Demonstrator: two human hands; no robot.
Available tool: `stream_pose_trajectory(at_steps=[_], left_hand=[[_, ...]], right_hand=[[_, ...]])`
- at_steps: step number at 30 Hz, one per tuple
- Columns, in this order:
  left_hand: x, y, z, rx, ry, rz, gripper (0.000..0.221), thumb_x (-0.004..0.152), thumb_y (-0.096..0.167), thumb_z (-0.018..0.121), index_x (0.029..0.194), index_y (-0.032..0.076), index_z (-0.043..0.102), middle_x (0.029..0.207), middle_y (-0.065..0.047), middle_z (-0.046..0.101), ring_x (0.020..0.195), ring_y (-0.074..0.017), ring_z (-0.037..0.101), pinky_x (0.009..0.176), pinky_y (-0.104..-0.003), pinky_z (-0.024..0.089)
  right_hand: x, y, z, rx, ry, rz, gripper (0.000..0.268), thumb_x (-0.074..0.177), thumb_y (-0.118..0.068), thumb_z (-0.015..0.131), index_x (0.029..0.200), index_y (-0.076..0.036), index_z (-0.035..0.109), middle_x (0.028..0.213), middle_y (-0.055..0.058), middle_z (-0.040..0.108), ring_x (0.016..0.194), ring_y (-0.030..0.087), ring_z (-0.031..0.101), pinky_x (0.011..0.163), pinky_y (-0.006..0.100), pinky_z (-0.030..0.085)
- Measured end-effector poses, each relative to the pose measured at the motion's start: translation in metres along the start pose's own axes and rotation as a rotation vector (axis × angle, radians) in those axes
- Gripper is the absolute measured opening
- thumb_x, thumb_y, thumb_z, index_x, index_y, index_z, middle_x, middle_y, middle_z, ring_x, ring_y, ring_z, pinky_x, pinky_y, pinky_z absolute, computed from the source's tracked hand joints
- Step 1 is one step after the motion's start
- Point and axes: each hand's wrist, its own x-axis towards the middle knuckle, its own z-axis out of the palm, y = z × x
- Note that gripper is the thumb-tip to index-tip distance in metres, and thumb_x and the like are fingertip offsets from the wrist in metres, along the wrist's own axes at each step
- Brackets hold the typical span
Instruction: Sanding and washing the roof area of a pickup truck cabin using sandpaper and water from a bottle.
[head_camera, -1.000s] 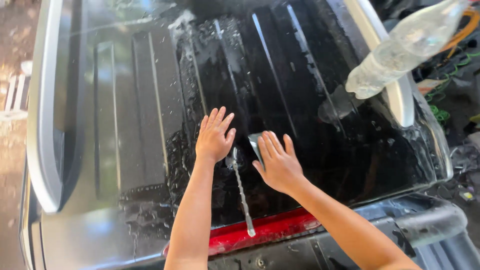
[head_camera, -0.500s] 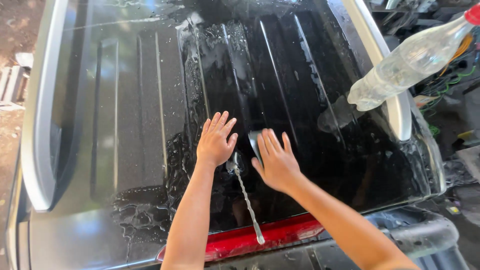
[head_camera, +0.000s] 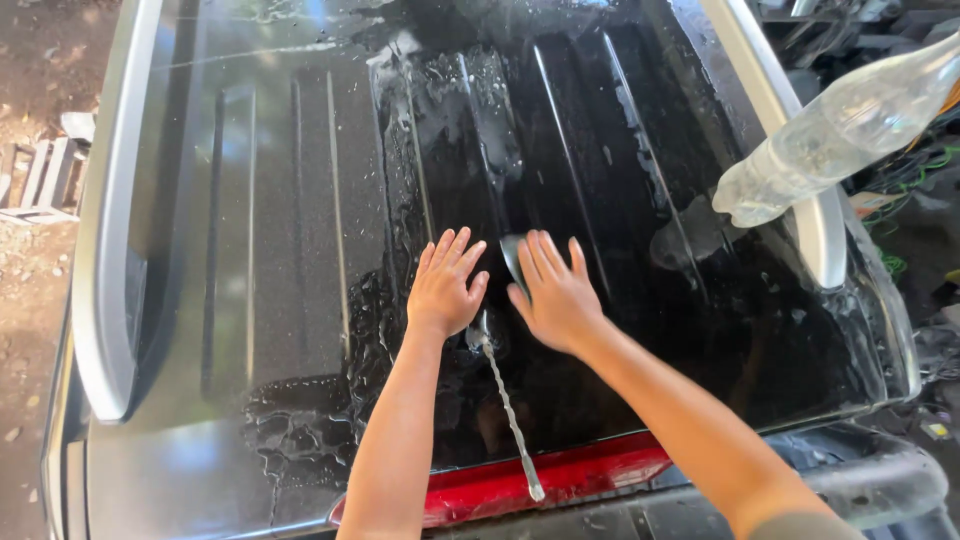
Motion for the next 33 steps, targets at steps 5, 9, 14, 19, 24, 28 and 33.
stream_pose_trajectory(at_steps=[5, 9, 14, 19, 24, 28, 33], left_hand=[[0.009, 0.006, -0.010, 0.000, 0.008, -0.010, 0.052, 0.095, 0.036, 0.060, 0.144, 0.018, 0.056, 0.161, -0.008, 0.042, 0.152, -0.0278, 0.031, 0.124, -0.047, 0.020], [0.005, 0.002, -0.008, 0.020, -0.023, -0.016, 0.051, 0.096, 0.036, 0.059, 0.144, 0.019, 0.056, 0.161, -0.007, 0.041, 0.152, -0.0277, 0.030, 0.124, -0.047, 0.019], [0.000, 0.003, -0.003, 0.011, -0.013, -0.008, 0.052, 0.096, 0.036, 0.058, 0.145, 0.019, 0.056, 0.161, -0.007, 0.040, 0.151, -0.0273, 0.030, 0.124, -0.047, 0.019], [0.007, 0.006, -0.004, 0.048, 0.014, 0.012, 0.052, 0.095, 0.034, 0.058, 0.145, 0.017, 0.056, 0.161, -0.008, 0.041, 0.151, -0.0289, 0.030, 0.122, -0.049, 0.019], [0.002, 0.002, 0.000, 0.011, 0.020, 0.007, 0.050, 0.095, 0.030, 0.057, 0.142, 0.016, 0.059, 0.159, -0.008, 0.044, 0.151, -0.0285, 0.033, 0.123, -0.048, 0.021], [-0.003, -0.003, 0.003, -0.035, 0.030, -0.003, 0.047, 0.099, 0.029, 0.055, 0.143, 0.013, 0.059, 0.160, -0.007, 0.045, 0.152, -0.0278, 0.034, 0.125, -0.047, 0.022], [0.003, -0.001, 0.003, 0.030, 0.024, 0.000, 0.050, 0.100, 0.030, 0.053, 0.146, 0.010, 0.054, 0.160, -0.008, 0.043, 0.151, -0.0272, 0.031, 0.123, -0.048, 0.018]], right_hand=[[0.008, 0.014, -0.004, -0.037, -0.041, -0.011, 0.068, 0.098, -0.044, 0.051, 0.148, 0.002, 0.044, 0.157, 0.021, 0.042, 0.149, 0.032, 0.034, 0.118, 0.063, 0.019], [0.114, 0.035, 0.026, -0.004, 0.013, 0.096, 0.062, 0.106, -0.041, 0.047, 0.148, 0.003, 0.044, 0.157, 0.020, 0.044, 0.151, 0.032, 0.034, 0.119, 0.063, 0.020], [0.055, 0.015, 0.025, 0.059, 0.032, 0.077, 0.066, 0.102, -0.040, 0.049, 0.150, 0.005, 0.041, 0.159, 0.023, 0.037, 0.150, 0.035, 0.030, 0.116, 0.064, 0.017], [-0.021, 0.003, -0.010, 0.105, -0.044, -0.083, 0.062, 0.097, -0.038, 0.052, 0.150, -0.007, 0.046, 0.160, 0.014, 0.041, 0.149, 0.027, 0.035, 0.114, 0.067, 0.019], [0.116, 0.019, 0.008, 0.050, -0.119, 0.086, 0.053, 0.103, -0.037, 0.047, 0.151, -0.013, 0.044, 0.161, 0.007, 0.040, 0.148, 0.032, 0.033, 0.110, 0.073, 0.022], [0.109, 0.011, 0.027, 0.096, -0.110, 0.132, 0.053, 0.105, -0.036, 0.045, 0.151, -0.011, 0.043, 0.161, 0.007, 0.038, 0.149, 0.033, 0.030, 0.111, 0.072, 0.021], [-0.013, -0.002, -0.001, 0.069, -0.077, -0.051, 0.060, 0.097, -0.038, 0.050, 0.151, -0.011, 0.044, 0.160, 0.009, 0.040, 0.148, 0.031, 0.035, 0.113, 0.069, 0.022]])
